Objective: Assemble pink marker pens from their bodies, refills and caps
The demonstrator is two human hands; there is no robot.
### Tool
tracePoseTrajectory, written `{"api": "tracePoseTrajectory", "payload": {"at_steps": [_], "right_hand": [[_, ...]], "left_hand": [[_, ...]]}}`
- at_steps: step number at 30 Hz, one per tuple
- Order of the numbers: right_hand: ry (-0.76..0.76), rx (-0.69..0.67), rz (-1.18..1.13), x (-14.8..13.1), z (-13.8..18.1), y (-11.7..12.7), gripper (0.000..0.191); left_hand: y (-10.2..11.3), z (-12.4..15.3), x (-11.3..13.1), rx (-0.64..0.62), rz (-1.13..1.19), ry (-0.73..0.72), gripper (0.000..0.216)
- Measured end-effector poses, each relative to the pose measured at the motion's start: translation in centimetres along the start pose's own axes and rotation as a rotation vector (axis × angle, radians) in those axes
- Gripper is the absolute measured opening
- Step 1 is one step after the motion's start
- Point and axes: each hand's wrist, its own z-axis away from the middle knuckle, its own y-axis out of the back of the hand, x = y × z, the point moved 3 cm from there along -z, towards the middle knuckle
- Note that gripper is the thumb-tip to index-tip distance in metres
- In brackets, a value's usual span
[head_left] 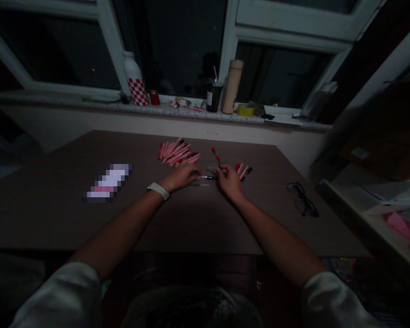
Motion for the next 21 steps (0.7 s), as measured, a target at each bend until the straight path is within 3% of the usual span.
{"api": "tracePoseTrajectory", "payload": {"at_steps": [10,17,21], "right_hand": [[0.004,-0.021,-0.019,0.8,-0.3,-0.5,0.018],[-0.004,-0.017,-0.003,0.6,-0.2,-0.3,0.018],[0.002,-0.031,-0.012,0.6,-0.2,-0.4,0.017]], "left_hand": [[1.0,0.3,-1.5,-0.019,0.052,-0.019,0.013],[2.0,0.8,-1.6,0.014,-0.138,0.159,0.015],[1.8,0.8,-1.5,0.005,-0.132,0.181,0.016]]}}
